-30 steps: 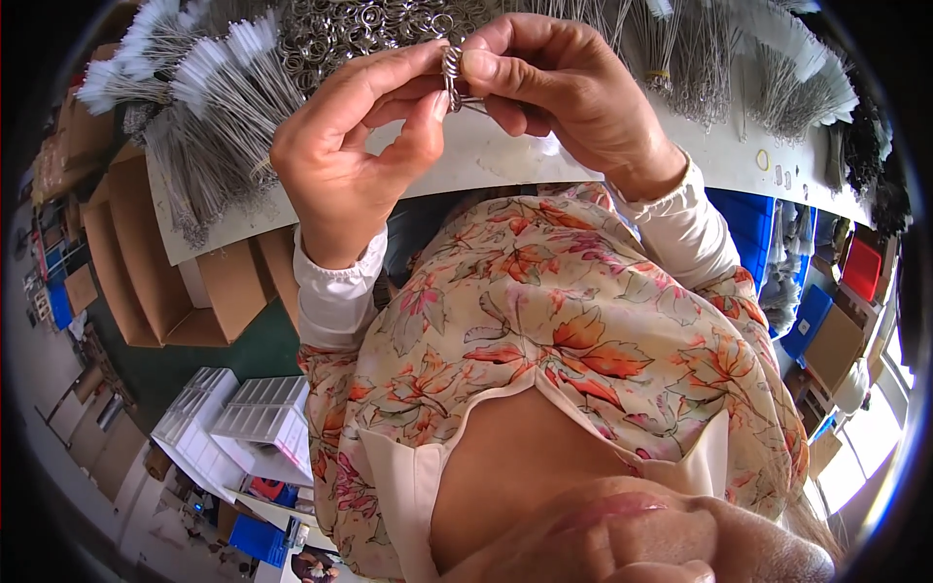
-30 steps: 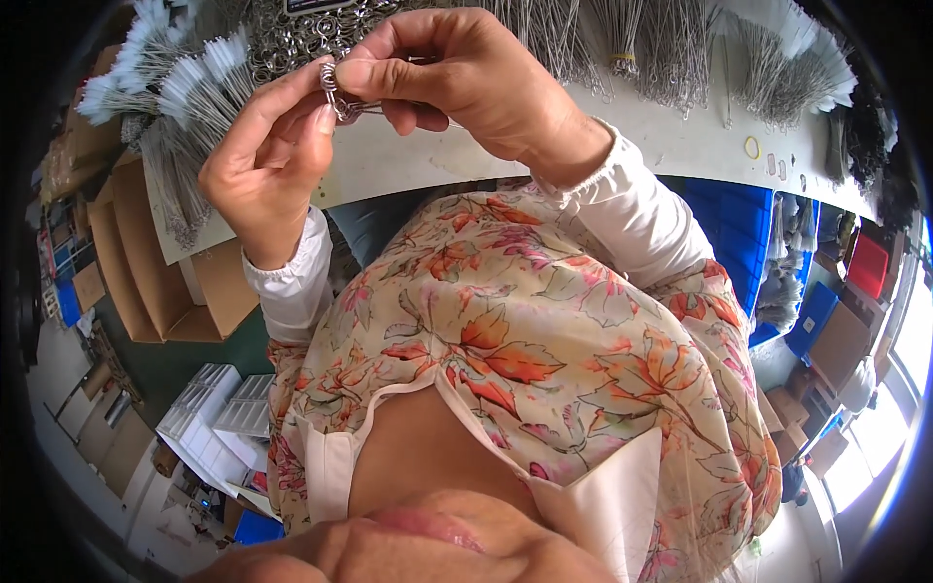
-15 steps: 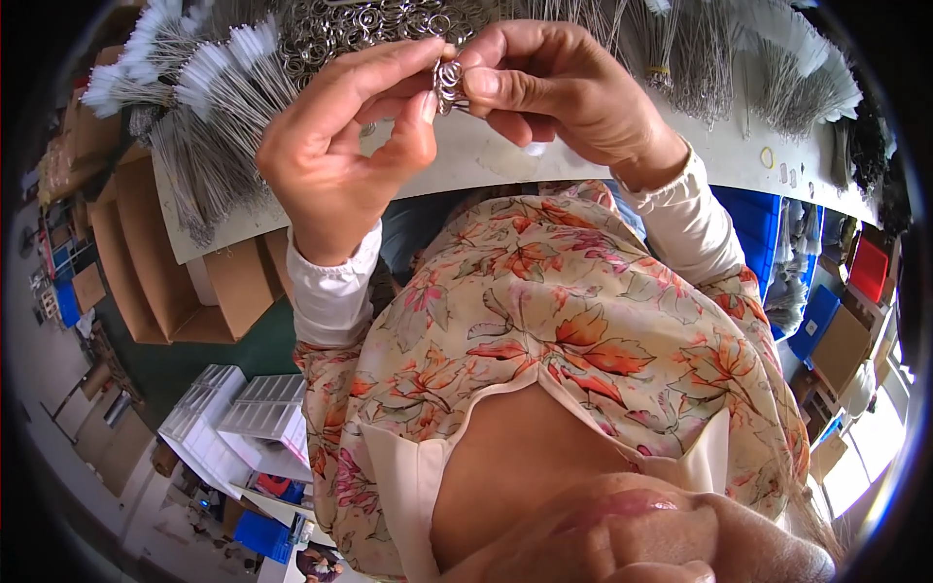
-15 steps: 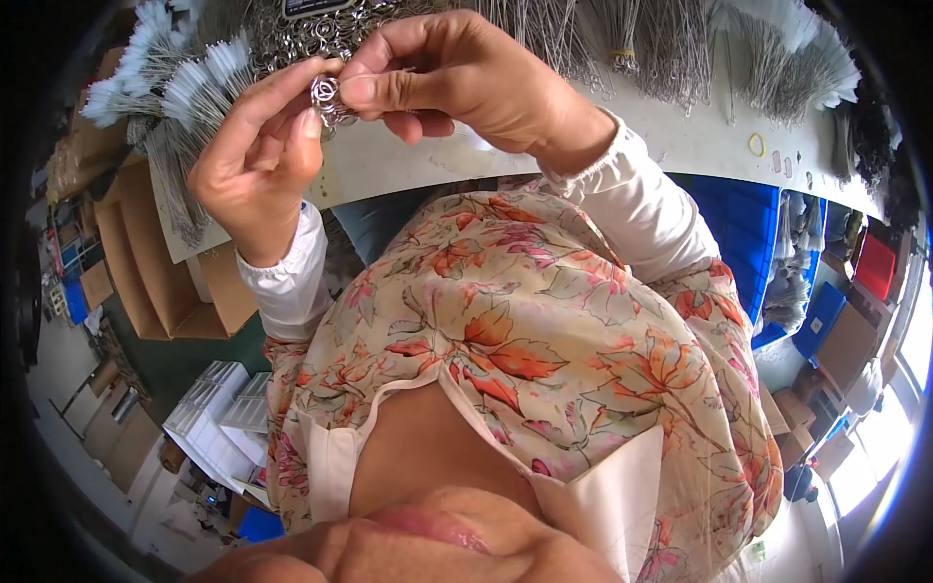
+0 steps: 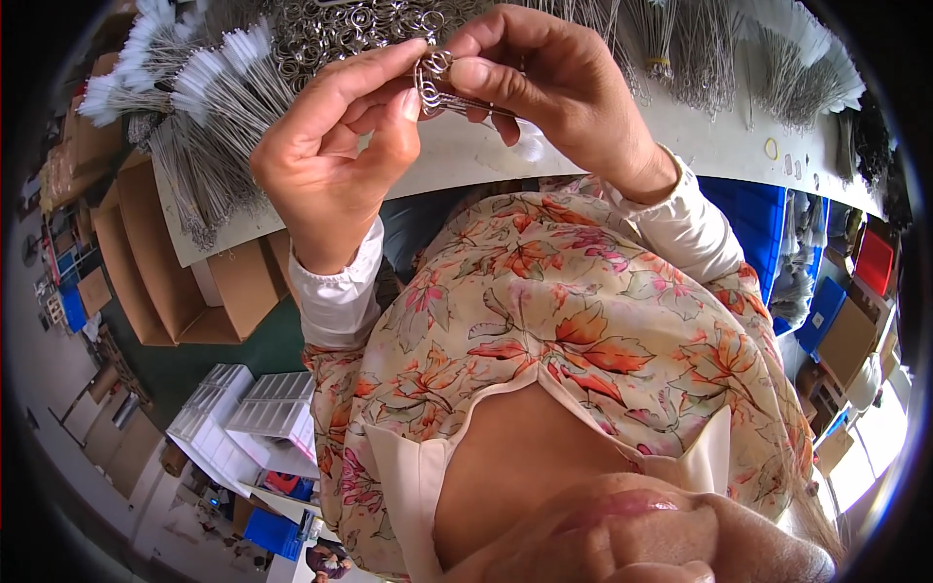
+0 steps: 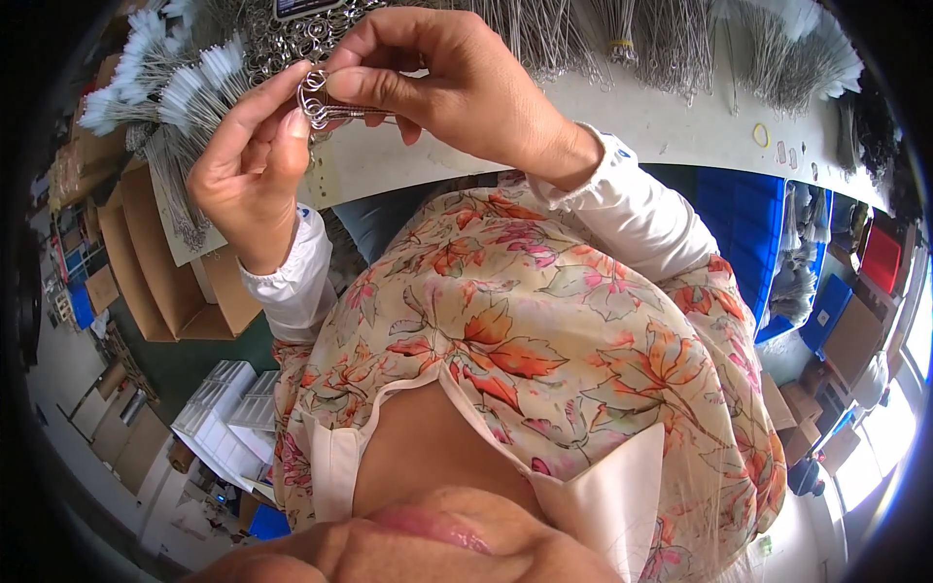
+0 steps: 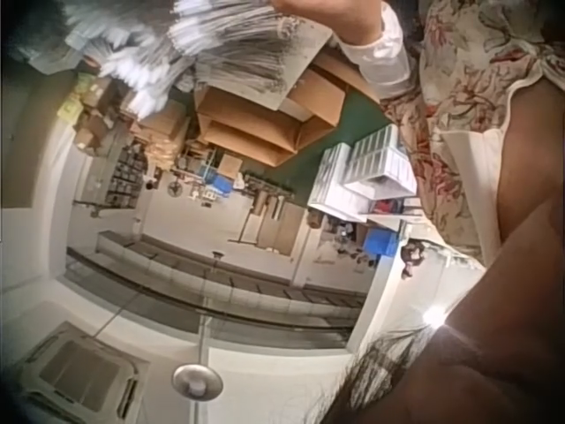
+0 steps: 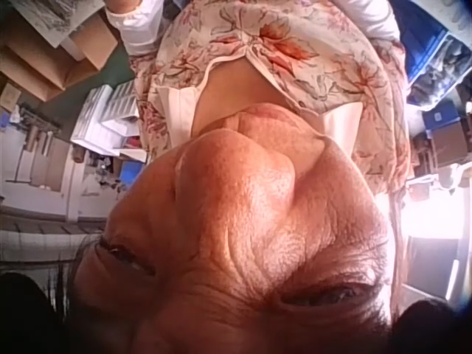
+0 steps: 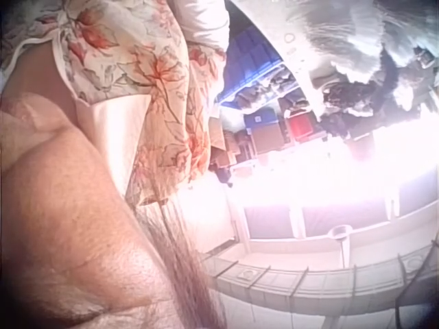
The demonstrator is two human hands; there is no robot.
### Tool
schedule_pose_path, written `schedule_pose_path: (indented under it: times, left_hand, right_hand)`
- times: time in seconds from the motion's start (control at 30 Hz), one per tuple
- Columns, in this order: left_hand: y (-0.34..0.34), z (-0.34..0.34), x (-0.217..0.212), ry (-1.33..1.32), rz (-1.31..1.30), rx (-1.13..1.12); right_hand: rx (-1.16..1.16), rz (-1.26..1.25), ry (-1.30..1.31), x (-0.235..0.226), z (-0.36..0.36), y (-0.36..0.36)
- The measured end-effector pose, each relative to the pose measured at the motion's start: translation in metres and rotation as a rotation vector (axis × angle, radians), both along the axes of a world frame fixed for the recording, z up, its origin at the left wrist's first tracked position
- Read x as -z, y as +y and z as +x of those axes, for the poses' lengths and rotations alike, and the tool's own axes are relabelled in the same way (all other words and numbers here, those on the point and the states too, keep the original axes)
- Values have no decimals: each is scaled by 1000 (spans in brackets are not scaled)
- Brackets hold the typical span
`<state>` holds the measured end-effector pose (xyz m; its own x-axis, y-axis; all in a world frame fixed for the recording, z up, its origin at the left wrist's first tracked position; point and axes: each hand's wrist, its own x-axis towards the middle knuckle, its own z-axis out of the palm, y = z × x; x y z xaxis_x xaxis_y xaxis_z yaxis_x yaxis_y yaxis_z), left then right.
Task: Assembling small white bottle brushes by attaching metal rings to the wire handles.
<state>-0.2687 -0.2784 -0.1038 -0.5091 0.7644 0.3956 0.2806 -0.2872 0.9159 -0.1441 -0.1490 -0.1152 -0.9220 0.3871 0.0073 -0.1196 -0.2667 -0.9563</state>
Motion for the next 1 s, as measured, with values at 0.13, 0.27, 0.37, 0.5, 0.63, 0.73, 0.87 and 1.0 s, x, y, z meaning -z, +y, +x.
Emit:
schedule_pose_path:
  times: [0.13,0.27,0.37,0.5,0.63,0.73,0.87,1.0]
  left_hand:
    - [1,-3,-1,38,-1,27]
    - [-1,-5,-2,83,1,51]
    - [2,-2,5,192,92,-9]
    - [5,6,13,449,205,-178]
    - [3,10,17,88,155,-156]
    - [0,6,16,-96,111,-96]
    - [0,5,8,-73,73,-47]
    - [-1,0,3,-5,22,10]
  right_hand:
    - [-58,-70,11,0,-1,2]
    - [-127,-46,-9,-5,-3,8]
    - [-270,-130,-144,-11,-5,21]
    - [-364,-233,-44,-1,-5,27]
    - [-145,108,90,3,-3,13]
    - [29,659,259,1,-4,10]
    - [34,193,178,6,-3,-2]
    - [15,-9,96,3,-2,-3]
